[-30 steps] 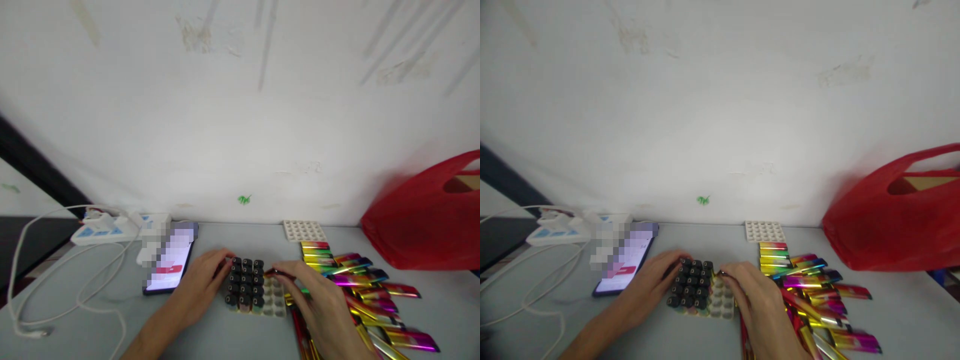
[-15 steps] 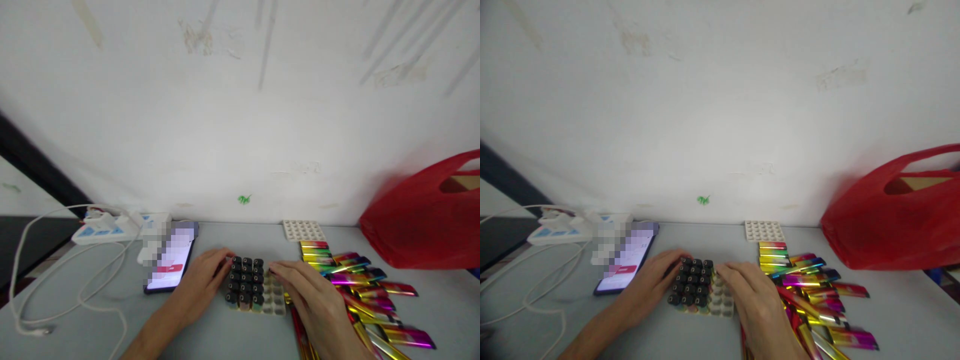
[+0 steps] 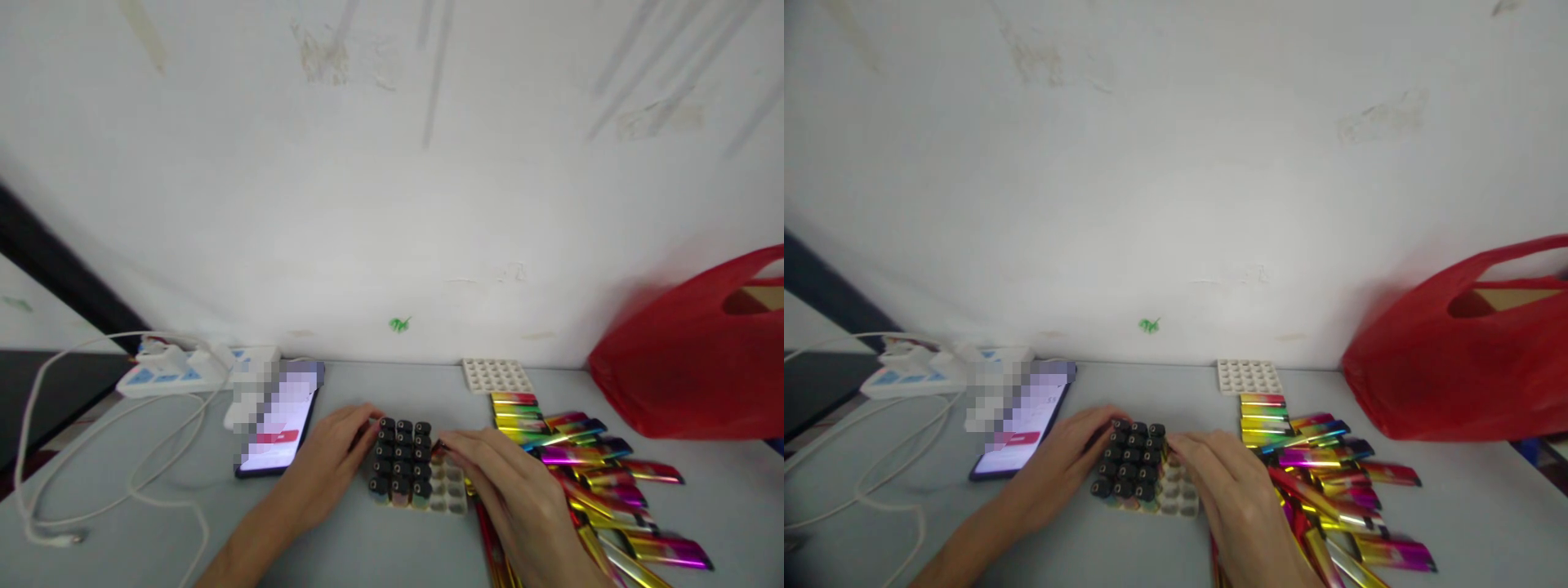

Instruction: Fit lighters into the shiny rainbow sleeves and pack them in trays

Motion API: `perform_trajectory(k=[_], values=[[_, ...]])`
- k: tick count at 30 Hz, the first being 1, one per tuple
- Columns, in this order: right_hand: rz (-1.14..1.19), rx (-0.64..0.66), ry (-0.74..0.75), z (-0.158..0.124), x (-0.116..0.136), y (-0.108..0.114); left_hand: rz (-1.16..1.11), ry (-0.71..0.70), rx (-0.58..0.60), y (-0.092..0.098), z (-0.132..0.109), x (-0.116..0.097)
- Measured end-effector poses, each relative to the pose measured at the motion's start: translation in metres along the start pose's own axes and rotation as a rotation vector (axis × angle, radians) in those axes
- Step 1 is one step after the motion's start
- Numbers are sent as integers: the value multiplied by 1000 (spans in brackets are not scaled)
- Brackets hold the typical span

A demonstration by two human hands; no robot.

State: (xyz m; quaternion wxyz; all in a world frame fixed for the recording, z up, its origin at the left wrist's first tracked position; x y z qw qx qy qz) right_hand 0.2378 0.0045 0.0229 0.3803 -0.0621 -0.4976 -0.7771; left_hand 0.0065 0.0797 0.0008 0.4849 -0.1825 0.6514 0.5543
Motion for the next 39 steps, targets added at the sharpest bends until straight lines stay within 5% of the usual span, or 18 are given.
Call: perform_trajectory(k=[10,39], values=[[-67,-111,-72,4,1,4,6,7,1,-1,0,4],[23,24,-77,9,1,-2,-4,19,21,-2,0,3]])
Point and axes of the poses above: each hand's wrist, its own z-axis towards the middle knuckle, its own y-axis out of the back of the hand, x = y × z, the point moved 6 cm from there along z, towards the middle knuckle, and after that the axes turned 12 degrees about -z, right-handed, at the moved point
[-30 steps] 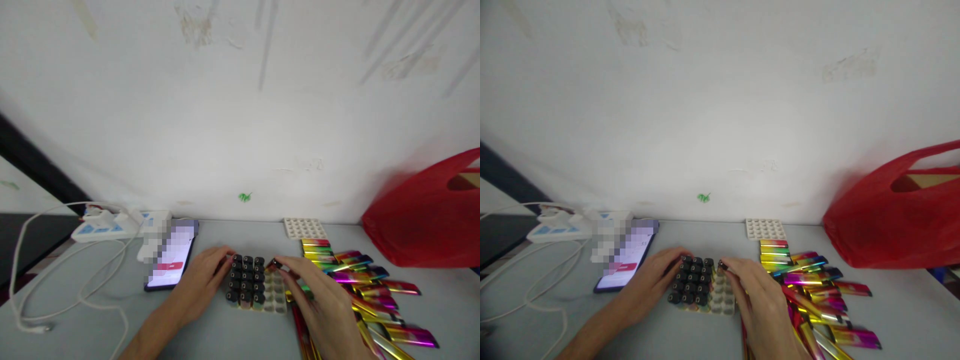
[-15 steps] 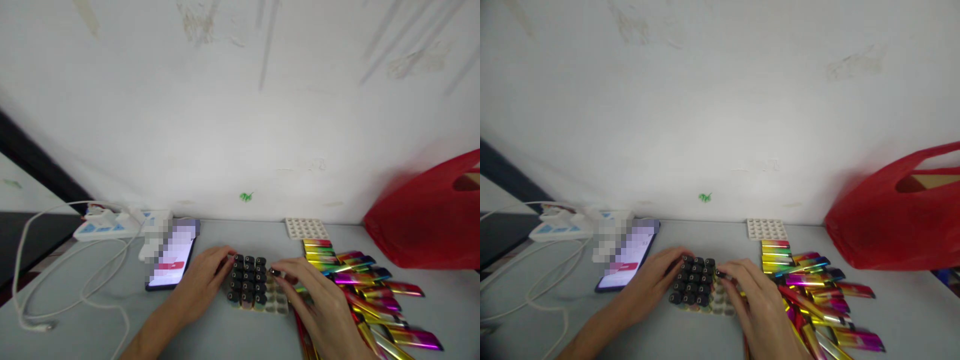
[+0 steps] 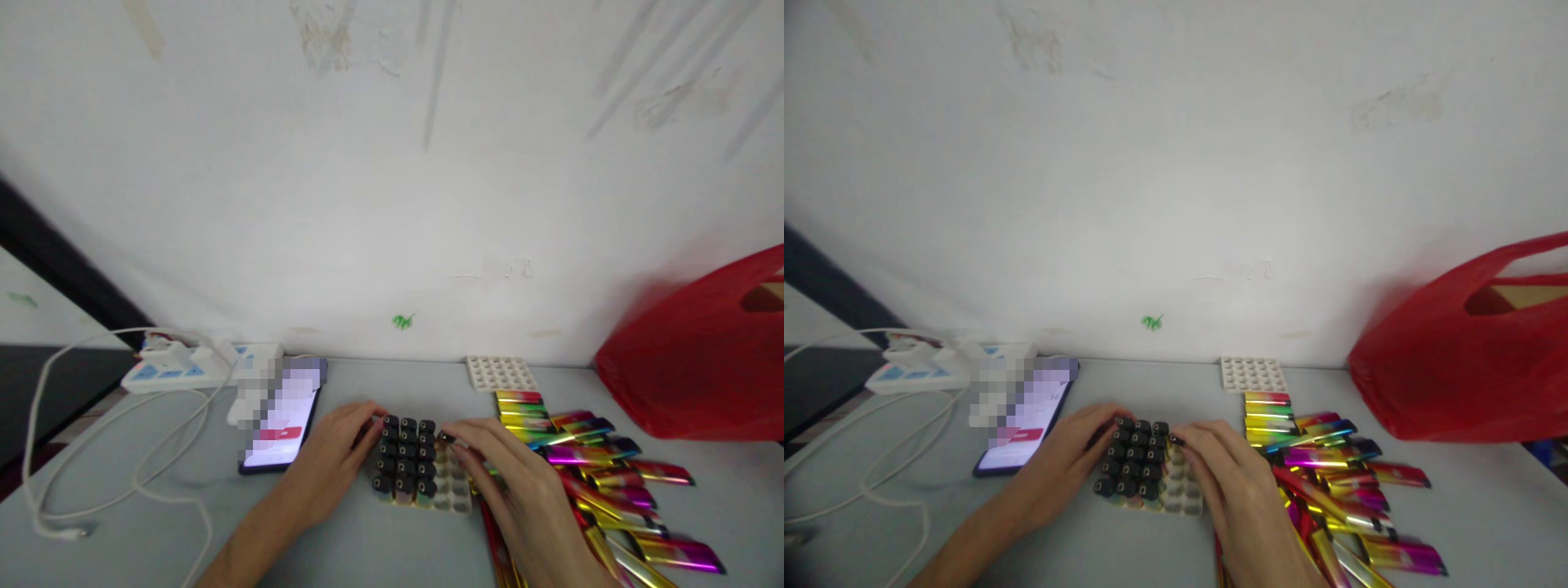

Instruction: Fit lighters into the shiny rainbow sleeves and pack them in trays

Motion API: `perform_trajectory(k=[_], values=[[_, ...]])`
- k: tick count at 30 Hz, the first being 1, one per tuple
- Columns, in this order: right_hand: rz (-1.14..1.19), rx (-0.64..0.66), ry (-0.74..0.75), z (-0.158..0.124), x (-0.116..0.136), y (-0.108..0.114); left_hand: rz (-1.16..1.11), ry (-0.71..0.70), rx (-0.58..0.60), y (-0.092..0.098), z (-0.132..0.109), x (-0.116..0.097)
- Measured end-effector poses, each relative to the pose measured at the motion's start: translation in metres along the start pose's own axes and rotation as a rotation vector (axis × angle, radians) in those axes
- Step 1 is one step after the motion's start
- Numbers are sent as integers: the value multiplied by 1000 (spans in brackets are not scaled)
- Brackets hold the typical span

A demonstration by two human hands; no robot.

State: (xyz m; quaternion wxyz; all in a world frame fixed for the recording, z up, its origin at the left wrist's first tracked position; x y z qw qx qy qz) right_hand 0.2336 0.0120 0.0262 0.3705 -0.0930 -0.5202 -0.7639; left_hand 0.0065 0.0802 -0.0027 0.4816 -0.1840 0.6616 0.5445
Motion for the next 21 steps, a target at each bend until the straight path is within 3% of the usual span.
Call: perform_trajectory(k=[6,10,13,17,21], values=[[-129,44,-48,2,1,-2,-5,-3,3,0,-1,0],[-291,-54,-43,0,-1,7,-1,1,-3,0,-1,1],[-558,-127,-115,-1,-13,17,0,6,-5,1,0,1],[-957,-38,-250,2,-29,26,-5,7,2,1,0,0],[-1081,63,-250,0,-30,29,1,11,-5,1,0,1]])
Point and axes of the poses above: each hand's wrist, its own z-axis towards the middle knuckle, its own y-axis out of the back of the hand, x = y × z, the point moved 6 cm from there along z, towards the middle knuckle, and after that the axes turned 12 degrees about -z, right-handed, at the moved point
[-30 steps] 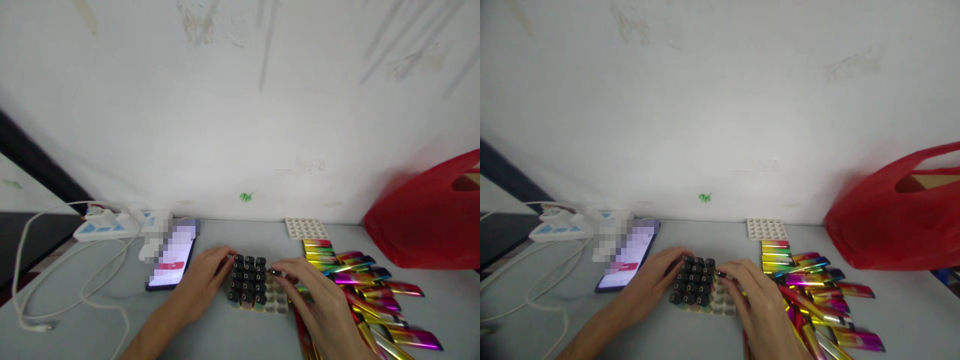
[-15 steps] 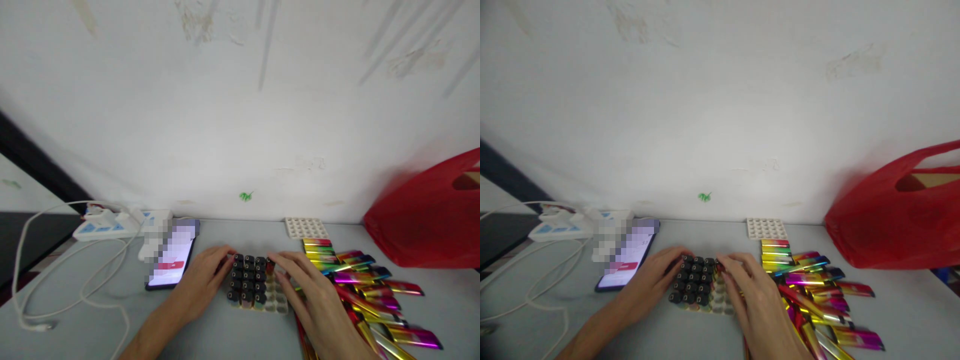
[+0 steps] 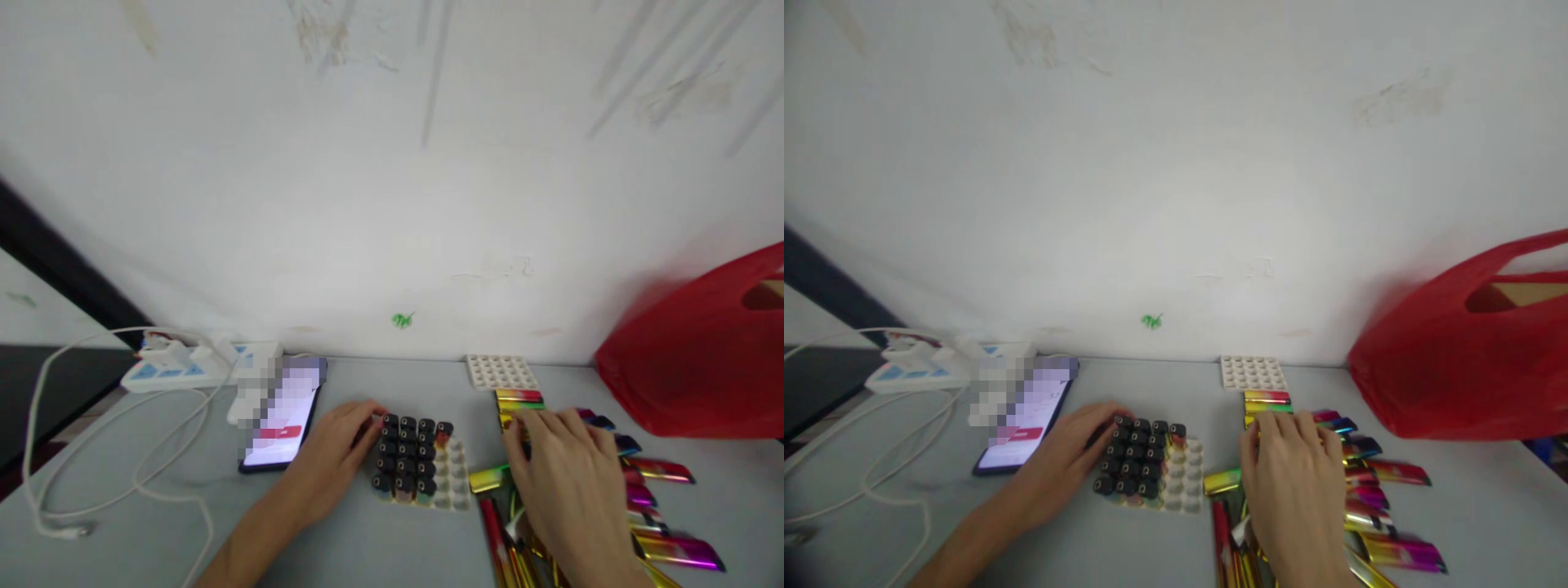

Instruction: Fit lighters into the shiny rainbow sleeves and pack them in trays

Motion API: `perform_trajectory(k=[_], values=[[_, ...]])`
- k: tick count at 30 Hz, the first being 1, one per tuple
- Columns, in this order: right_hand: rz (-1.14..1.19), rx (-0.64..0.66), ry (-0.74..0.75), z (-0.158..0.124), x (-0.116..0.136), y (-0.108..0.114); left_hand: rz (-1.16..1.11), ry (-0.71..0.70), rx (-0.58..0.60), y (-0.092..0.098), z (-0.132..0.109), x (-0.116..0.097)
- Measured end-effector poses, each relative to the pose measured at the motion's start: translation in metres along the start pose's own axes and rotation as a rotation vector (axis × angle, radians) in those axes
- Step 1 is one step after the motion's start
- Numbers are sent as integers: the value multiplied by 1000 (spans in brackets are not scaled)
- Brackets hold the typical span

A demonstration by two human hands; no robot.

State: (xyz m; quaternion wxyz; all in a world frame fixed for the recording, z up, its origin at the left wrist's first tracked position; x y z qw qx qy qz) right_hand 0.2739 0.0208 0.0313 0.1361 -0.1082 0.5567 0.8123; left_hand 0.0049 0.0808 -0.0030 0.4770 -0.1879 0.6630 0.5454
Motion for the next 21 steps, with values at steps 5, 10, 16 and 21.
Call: perform_trajectory(k=[5,10,16,21], values=[[-25,0,71,-14,7,0,8,-3,0,0,-1,-1],[94,-89,77,-19,20,3,5,-13,-2,0,-1,-3],[310,-109,115,-18,33,7,1,-20,3,0,-1,-3],[420,-120,73,-13,21,-5,-3,-5,10,-1,-1,-1]])
Point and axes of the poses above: each hand's wrist, its own z-axis towards the middle knuckle, its own y-axis out of the back of the hand, x = y × z, the point moved 6 cm from there along z, towards the middle knuckle, and after that the axes turned 12 degrees about -z, right-handed, at the moved point
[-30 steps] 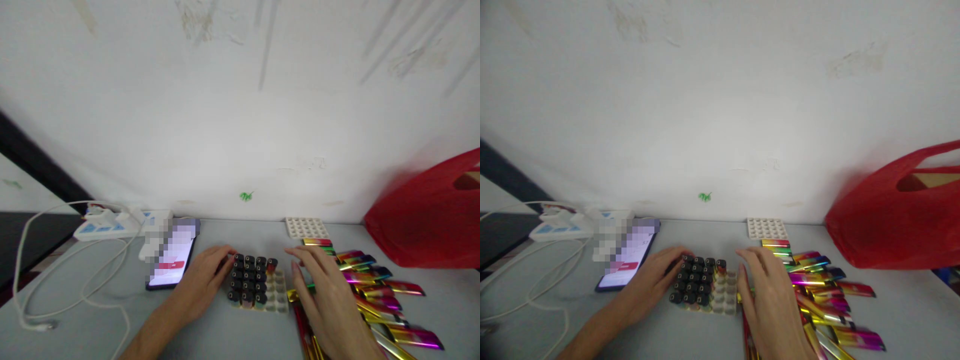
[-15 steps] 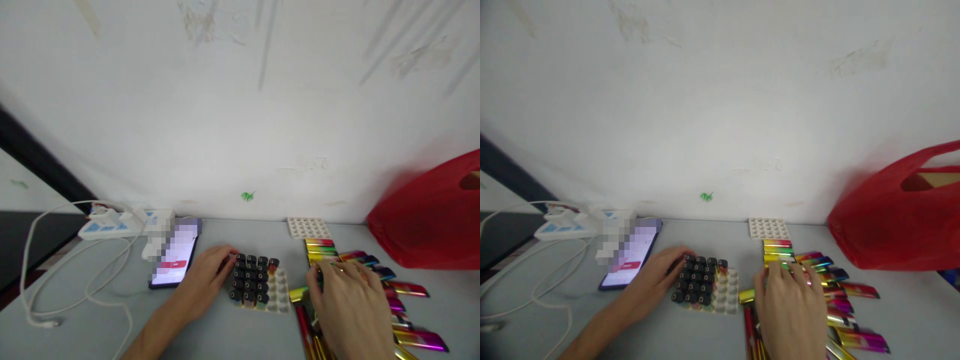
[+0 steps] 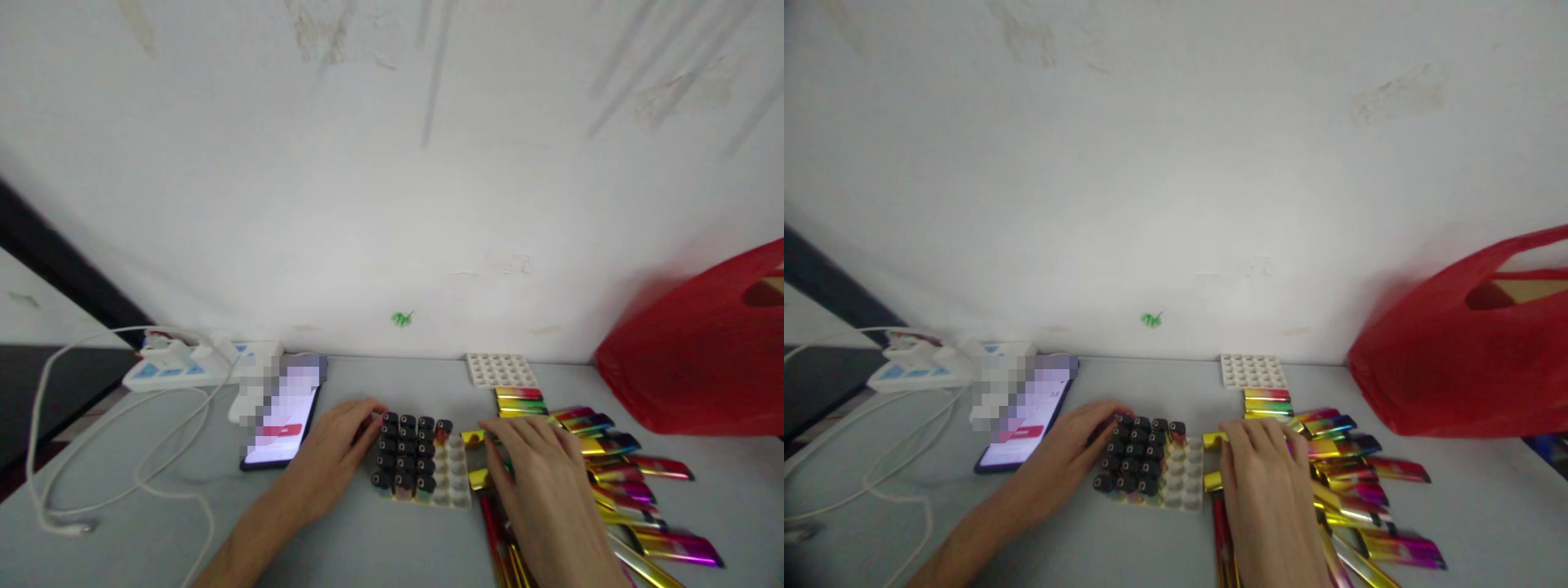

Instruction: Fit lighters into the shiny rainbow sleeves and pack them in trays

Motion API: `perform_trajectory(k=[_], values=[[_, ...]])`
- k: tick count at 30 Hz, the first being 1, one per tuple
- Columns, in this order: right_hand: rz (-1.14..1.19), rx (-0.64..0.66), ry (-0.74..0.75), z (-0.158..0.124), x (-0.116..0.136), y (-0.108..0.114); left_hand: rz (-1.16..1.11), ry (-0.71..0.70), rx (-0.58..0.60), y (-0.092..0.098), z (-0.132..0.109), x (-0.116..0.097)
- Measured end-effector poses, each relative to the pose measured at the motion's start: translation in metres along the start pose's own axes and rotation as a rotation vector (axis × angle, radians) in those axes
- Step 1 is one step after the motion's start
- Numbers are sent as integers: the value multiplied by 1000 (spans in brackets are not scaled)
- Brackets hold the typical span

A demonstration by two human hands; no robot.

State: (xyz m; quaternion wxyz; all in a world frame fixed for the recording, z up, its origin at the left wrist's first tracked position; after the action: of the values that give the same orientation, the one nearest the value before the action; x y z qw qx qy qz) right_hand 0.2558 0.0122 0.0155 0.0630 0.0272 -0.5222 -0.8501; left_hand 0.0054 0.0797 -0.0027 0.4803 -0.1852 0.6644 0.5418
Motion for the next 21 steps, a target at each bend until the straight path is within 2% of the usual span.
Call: perform_trajectory(k=[3,7,14,21], values=[[-36,13,-39,1,-17,-12,-5,-16,-5,0,-1,-1],[-37,18,-20,0,-28,-24,3,-15,-2,0,-1,-1],[38,149,-70,0,-29,-27,20,-9,3,0,1,-4],[11,147,-47,4,-31,-34,18,-14,-5,0,2,-5]])
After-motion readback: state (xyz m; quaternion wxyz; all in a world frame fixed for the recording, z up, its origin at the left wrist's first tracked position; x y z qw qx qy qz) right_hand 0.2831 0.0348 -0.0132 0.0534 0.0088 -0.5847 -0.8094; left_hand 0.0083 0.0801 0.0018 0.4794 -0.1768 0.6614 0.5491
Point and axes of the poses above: each hand's wrist, its own z-axis towards the middle knuckle, its own y-axis out of the back of the hand, x = y × z, the point moved 6 cm from there along z, towards the middle knuckle, and after that the axes turned 12 degrees about -z, right-handed, at the moved point
